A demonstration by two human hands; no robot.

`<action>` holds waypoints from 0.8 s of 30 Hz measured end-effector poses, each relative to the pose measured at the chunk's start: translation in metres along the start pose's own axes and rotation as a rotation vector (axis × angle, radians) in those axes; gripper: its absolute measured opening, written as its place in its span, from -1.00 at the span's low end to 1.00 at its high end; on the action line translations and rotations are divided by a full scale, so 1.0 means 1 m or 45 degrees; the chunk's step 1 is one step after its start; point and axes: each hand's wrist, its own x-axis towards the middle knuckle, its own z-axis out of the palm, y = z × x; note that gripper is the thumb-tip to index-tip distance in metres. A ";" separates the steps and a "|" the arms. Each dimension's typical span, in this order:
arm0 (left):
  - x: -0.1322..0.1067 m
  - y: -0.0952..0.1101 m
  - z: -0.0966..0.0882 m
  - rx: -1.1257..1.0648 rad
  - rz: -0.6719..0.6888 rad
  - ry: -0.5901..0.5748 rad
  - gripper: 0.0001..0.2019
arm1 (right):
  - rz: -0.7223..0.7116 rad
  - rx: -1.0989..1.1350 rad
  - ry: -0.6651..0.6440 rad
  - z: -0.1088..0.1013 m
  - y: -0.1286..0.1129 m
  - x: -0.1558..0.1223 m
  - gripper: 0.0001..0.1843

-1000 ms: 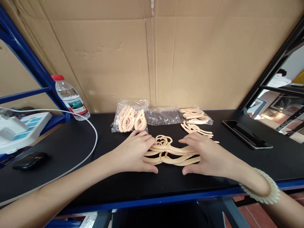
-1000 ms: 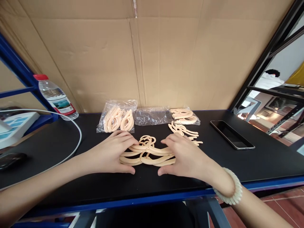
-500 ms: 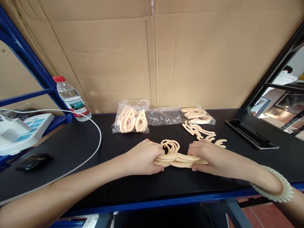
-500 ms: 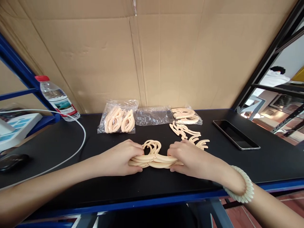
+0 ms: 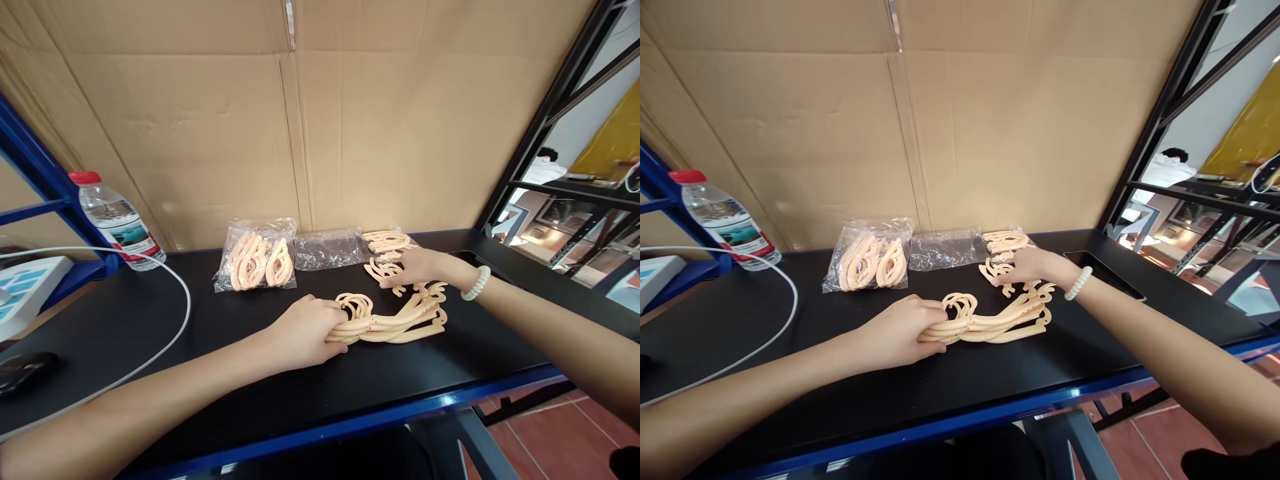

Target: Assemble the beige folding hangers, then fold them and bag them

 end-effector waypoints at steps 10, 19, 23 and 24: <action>-0.005 0.002 0.003 0.047 -0.009 0.032 -0.80 | -0.033 -0.225 -0.226 -0.002 -0.049 0.016 -0.77; -0.008 0.002 0.008 0.093 -0.051 0.059 -0.83 | -0.277 -0.271 -0.194 0.014 -0.070 0.021 -0.75; -0.010 0.002 0.011 0.096 -0.079 0.071 -0.81 | -0.302 -0.265 -0.160 0.011 -0.065 0.018 -0.90; -0.010 0.001 0.011 0.091 -0.078 0.075 -0.81 | -0.301 -0.256 -0.149 0.008 -0.061 0.018 -0.91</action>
